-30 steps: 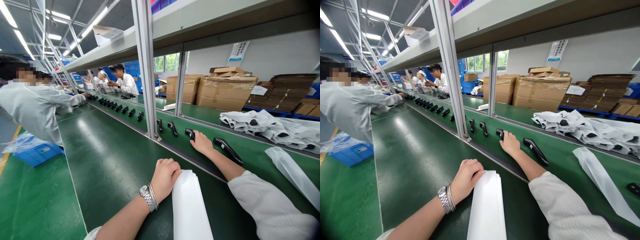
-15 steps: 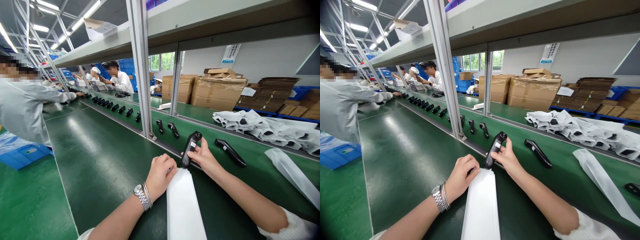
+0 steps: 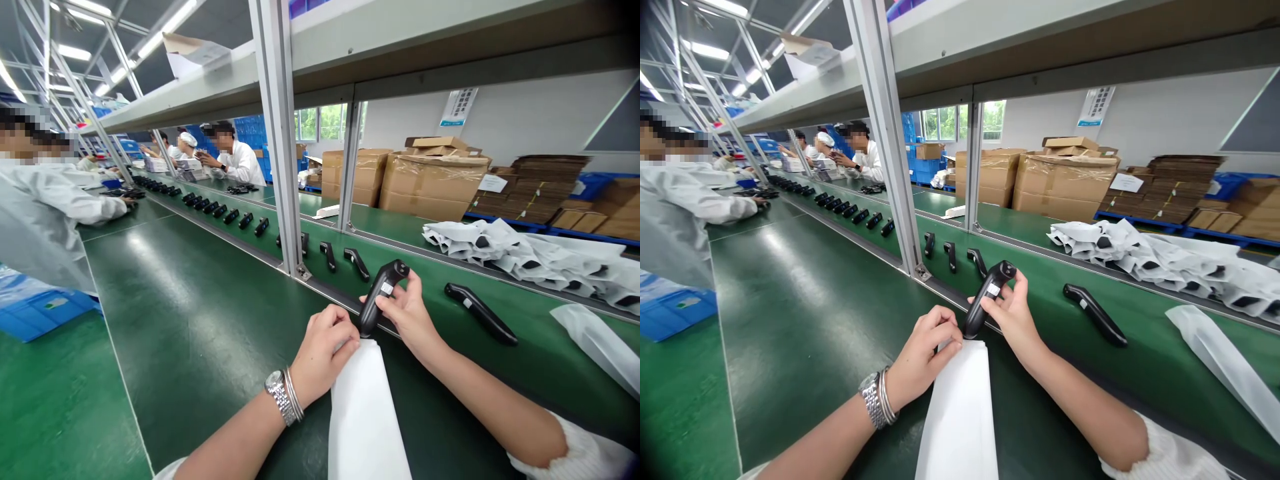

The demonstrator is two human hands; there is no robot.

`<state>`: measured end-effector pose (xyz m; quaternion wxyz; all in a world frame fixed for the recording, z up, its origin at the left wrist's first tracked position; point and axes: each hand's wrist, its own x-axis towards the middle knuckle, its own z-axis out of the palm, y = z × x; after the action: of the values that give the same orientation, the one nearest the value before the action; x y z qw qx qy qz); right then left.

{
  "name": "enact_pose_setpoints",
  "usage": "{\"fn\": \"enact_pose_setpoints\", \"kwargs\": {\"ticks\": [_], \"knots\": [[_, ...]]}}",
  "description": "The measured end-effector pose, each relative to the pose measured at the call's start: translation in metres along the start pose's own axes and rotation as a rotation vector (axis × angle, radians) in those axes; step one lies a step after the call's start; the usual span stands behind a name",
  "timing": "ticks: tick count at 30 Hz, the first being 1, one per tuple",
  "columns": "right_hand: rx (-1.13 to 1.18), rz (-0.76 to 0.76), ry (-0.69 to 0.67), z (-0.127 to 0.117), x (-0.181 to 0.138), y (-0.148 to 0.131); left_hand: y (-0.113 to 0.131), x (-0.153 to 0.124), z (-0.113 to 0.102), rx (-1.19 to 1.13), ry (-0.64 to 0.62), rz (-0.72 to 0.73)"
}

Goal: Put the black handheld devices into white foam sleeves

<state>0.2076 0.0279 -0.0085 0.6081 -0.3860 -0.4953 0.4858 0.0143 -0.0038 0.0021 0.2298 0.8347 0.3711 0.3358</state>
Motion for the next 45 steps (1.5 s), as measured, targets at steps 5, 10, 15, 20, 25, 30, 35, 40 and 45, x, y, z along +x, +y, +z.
{"fn": "enact_pose_setpoints", "kwargs": {"ticks": [5, 10, 15, 20, 25, 30, 35, 40, 45], "knots": [[-0.008, 0.01, -0.108, 0.011, -0.011, 0.005, 0.004, 0.0, -0.001, -0.119, 0.048, -0.008], [-0.158, 0.034, -0.314, 0.027, -0.028, 0.011, 0.007, -0.002, -0.005, -0.19, 0.212, -0.034], [-0.096, 0.269, -0.48, 0.029, -0.038, 0.01, 0.003, -0.001, -0.004, -0.209, 0.328, -0.083], [0.078, 0.362, -0.353, 0.028, -0.034, -0.008, -0.003, 0.003, -0.004, -0.231, 0.299, -0.149], [-0.121, 0.113, 0.099, -0.007, -0.002, -0.046, -0.01, 0.001, -0.006, 0.043, 0.085, -0.262], [-1.044, -0.312, 0.361, -0.077, 0.037, -0.046, -0.014, -0.003, -0.003, 0.175, -0.122, -0.316], [-1.37, -0.374, 0.162, -0.091, 0.059, -0.005, -0.014, -0.001, 0.001, 0.175, -0.08, -0.253], [-1.204, -0.038, 0.024, -0.057, 0.085, 0.031, -0.017, 0.0, 0.002, 0.182, -0.039, -0.199], [-1.111, 0.067, 0.081, -0.039, 0.118, 0.054, -0.018, -0.001, 0.002, 0.173, -0.023, -0.171]]}}
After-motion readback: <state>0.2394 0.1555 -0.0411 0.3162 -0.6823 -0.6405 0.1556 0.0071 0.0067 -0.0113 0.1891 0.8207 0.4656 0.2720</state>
